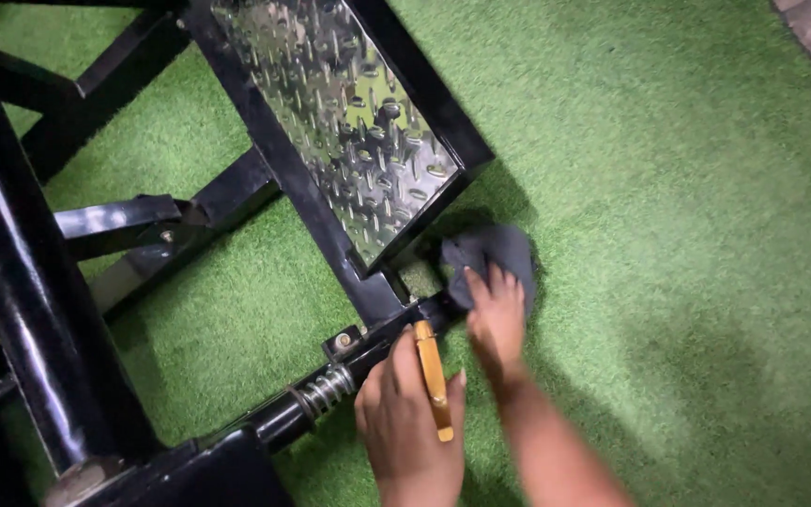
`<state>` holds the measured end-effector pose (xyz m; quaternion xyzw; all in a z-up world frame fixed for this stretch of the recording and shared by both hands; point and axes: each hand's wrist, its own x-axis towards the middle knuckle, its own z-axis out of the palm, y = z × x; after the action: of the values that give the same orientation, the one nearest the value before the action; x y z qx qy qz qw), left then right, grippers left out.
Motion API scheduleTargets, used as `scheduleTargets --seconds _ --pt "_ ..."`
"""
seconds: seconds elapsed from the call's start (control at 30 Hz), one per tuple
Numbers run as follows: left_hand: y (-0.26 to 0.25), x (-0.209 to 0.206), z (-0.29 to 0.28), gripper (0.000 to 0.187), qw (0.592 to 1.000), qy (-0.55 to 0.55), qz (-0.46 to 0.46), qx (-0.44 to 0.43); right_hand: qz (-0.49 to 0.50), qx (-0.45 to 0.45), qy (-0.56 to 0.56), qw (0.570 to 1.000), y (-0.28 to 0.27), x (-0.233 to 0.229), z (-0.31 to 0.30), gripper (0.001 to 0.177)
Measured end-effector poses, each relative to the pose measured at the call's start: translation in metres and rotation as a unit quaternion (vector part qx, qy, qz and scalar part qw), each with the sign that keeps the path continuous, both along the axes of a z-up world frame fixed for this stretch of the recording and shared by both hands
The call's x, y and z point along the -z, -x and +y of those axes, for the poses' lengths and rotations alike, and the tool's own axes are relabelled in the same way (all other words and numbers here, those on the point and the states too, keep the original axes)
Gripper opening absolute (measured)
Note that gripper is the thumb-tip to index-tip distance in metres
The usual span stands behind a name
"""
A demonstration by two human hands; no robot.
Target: Cleaning various parts of a weight machine using a spray bottle and a cloth.
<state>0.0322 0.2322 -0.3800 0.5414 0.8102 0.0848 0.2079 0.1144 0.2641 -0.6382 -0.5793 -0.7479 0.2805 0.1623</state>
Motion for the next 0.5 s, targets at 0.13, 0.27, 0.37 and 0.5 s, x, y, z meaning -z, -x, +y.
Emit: scheduleTargets --seconds 0.13,0.27,0.37,0.5 --pt "-0.002 -0.001 0.005 0.078 1.000 0.013 -0.001 0.004 0.045 0.051 -0.077 0.995 0.045 0.004 -0.033 0.055" --pt "0.000 -0.002 0.007 0.083 0.999 0.044 -0.024 -0.005 0.133 -0.021 0.001 0.991 0.040 0.033 -0.030 0.034" --pt "-0.001 -0.001 0.008 0.083 0.995 0.094 -0.005 -0.012 -0.035 -0.030 -0.070 0.996 -0.008 0.020 0.010 0.038" --pt "-0.006 -0.010 0.013 0.078 0.995 0.095 -0.023 -0.023 -0.044 0.050 -0.019 0.998 -0.037 0.010 0.040 0.032"
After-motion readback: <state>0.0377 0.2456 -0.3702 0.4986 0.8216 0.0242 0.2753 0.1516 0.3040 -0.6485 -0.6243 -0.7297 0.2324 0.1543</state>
